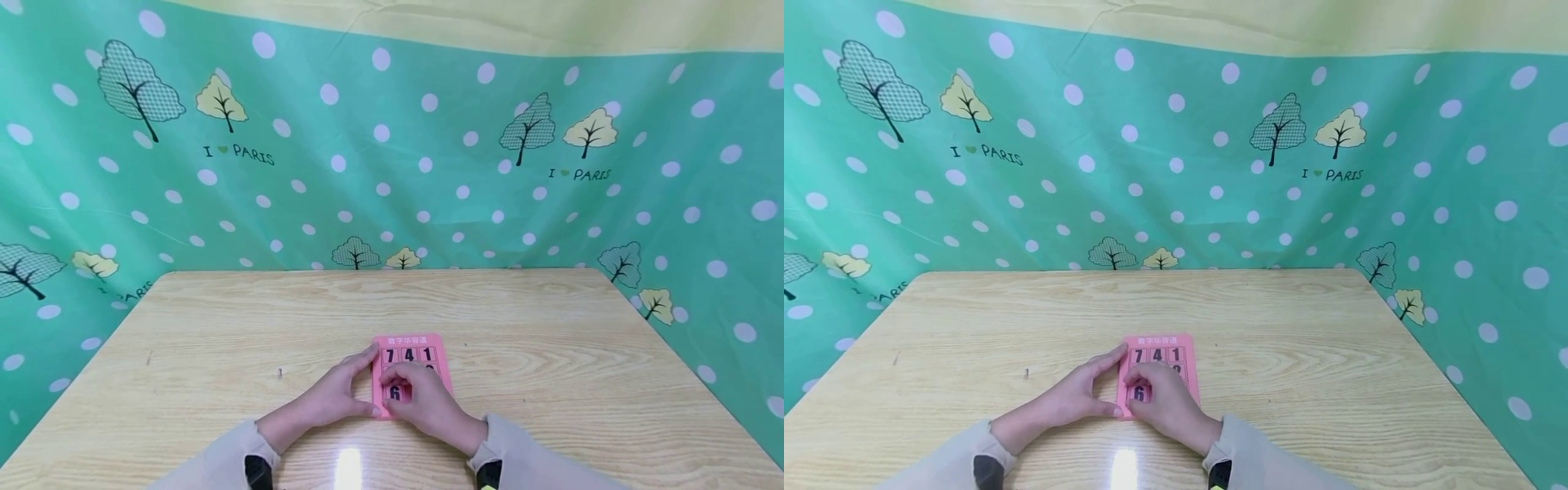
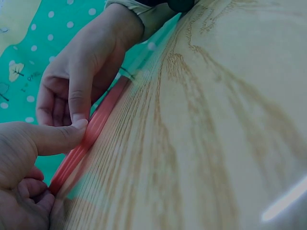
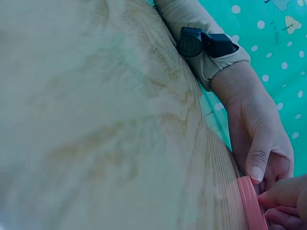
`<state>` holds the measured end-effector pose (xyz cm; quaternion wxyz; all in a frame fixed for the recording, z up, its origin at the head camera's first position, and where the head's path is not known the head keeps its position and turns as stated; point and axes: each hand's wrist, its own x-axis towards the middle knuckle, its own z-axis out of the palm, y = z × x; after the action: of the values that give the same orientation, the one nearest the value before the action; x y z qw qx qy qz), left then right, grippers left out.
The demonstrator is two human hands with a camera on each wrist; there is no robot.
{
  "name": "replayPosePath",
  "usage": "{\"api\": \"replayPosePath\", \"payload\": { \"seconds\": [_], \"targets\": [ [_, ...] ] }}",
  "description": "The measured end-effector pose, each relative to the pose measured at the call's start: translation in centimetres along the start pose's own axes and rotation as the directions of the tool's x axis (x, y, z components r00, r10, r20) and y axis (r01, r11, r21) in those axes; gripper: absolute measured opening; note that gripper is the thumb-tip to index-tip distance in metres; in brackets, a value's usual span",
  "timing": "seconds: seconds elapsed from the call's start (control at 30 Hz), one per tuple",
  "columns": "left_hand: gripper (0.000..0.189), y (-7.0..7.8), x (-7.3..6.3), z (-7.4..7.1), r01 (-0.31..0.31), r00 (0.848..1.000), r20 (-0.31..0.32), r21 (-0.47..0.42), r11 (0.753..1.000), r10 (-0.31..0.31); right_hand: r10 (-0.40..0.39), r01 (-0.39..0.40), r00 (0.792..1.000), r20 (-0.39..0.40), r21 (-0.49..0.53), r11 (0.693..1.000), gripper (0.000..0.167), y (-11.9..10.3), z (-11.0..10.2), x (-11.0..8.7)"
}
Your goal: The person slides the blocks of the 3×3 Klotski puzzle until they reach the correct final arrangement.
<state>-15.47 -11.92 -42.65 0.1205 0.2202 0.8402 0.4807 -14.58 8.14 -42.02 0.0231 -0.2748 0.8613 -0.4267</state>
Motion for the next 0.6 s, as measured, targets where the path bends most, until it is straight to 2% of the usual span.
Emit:
{"api": "replayPosePath", "payload": {
  "seconds": [0.13, 0.6],
  "targets": [
    [0.098, 0.1, -0.1, 0.0, -0.005, 1.000, -0.005, -0.001, 1.000, 0.005, -0.018, 0.018, 1.000, -0.022, 0.002, 1.000, 0.025, 0.1, -0.3, -0.4],
    [0.098, 0.2, 0.0, -0.1, 0.012, 1.000, -0.001, -0.007, 1.000, -0.012, 0.018, -0.018, 0.999, -0.042, -0.010, 1.000, 0.026, 0.7, -1.5, -1.2]
  ]
}}
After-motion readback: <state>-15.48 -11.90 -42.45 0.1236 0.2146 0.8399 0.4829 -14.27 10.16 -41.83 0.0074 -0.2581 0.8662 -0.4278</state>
